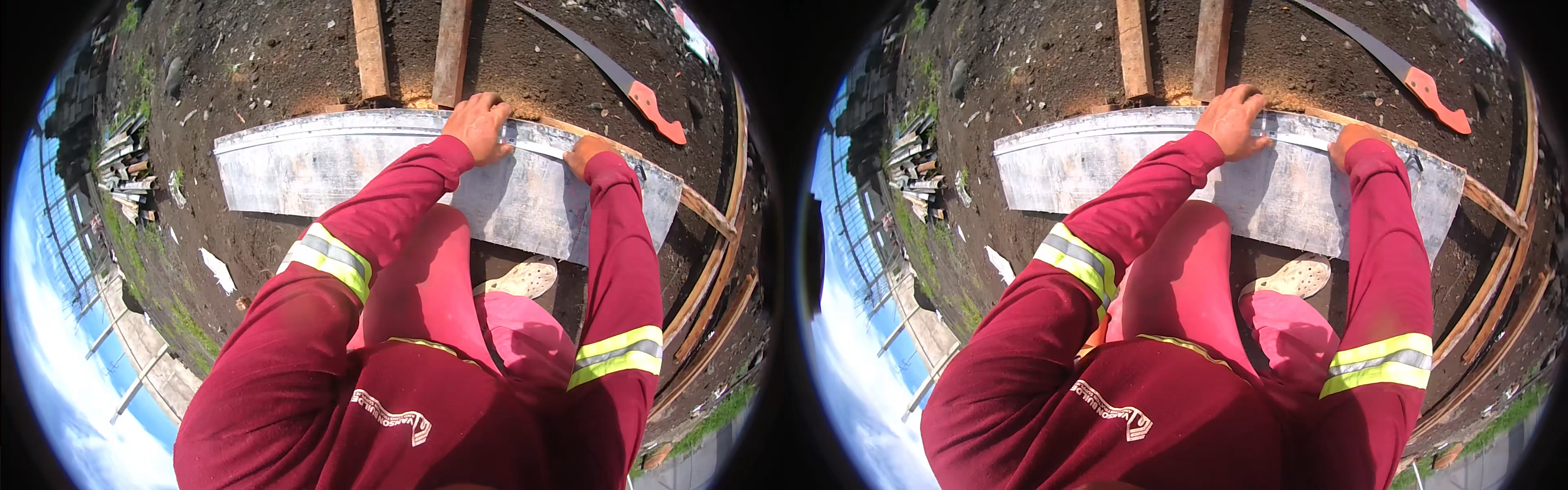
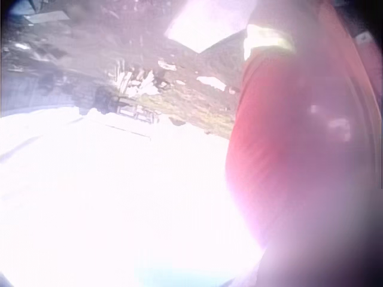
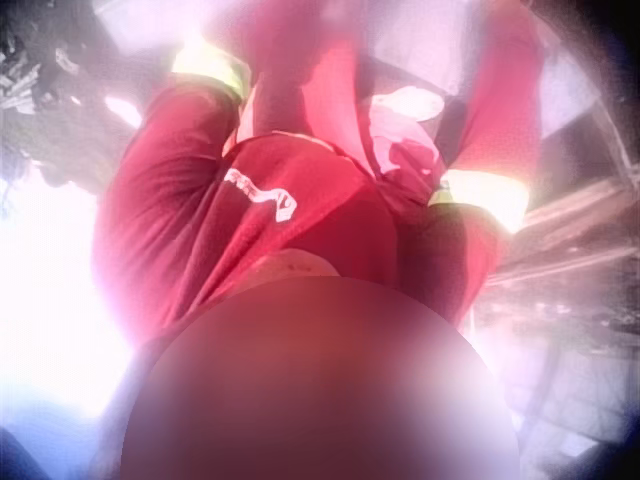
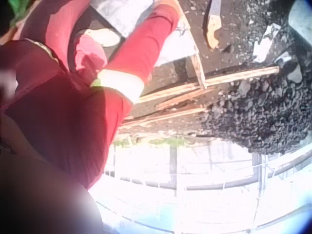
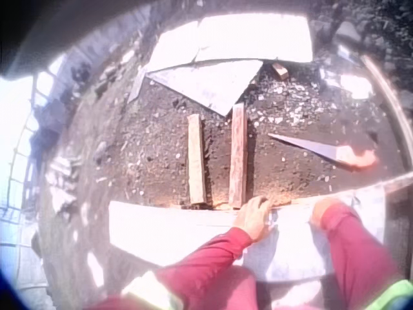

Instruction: The person uses a hammer to tap tiles into place along a curved wooden frame on the ground. They then measure and cut a tile with a hand saw, placing the cut piece into the frame.

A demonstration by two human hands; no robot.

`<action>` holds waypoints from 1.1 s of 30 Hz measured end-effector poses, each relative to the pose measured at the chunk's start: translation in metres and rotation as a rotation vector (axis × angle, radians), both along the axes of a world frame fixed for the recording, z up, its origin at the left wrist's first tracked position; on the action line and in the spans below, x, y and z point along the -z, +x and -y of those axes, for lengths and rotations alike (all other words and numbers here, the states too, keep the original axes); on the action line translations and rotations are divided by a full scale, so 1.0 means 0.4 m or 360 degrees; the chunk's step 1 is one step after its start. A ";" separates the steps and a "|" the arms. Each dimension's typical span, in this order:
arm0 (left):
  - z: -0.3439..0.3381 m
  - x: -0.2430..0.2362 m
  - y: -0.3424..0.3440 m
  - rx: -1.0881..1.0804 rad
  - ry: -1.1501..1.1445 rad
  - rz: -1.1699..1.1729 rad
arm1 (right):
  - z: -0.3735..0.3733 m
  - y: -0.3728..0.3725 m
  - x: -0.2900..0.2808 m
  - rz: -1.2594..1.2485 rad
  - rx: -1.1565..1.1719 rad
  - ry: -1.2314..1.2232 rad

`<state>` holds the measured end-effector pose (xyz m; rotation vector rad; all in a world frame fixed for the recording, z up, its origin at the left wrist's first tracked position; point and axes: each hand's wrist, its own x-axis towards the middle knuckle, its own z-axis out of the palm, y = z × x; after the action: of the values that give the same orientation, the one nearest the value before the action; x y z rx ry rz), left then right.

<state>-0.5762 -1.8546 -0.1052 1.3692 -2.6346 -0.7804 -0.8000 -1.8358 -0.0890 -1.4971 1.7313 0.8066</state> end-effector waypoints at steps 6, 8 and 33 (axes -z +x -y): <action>-0.004 0.014 0.134 -0.0052 0.0011 0.0049 | -0.005 -0.034 0.004 0.0312 -0.0017 -0.0124; -0.004 0.024 0.137 -0.0058 0.0014 0.0074 | -0.006 -0.040 -0.002 0.0356 0.0021 -0.0155; 0.031 0.017 -0.171 -0.0257 0.0632 0.0654 | 0.005 0.007 -0.044 -0.0149 0.0160 -0.0006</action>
<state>-0.6447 -1.8670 -0.1121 2.0101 -2.6980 -1.1544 -0.7972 -1.8377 -0.0713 -1.3828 1.8619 0.8328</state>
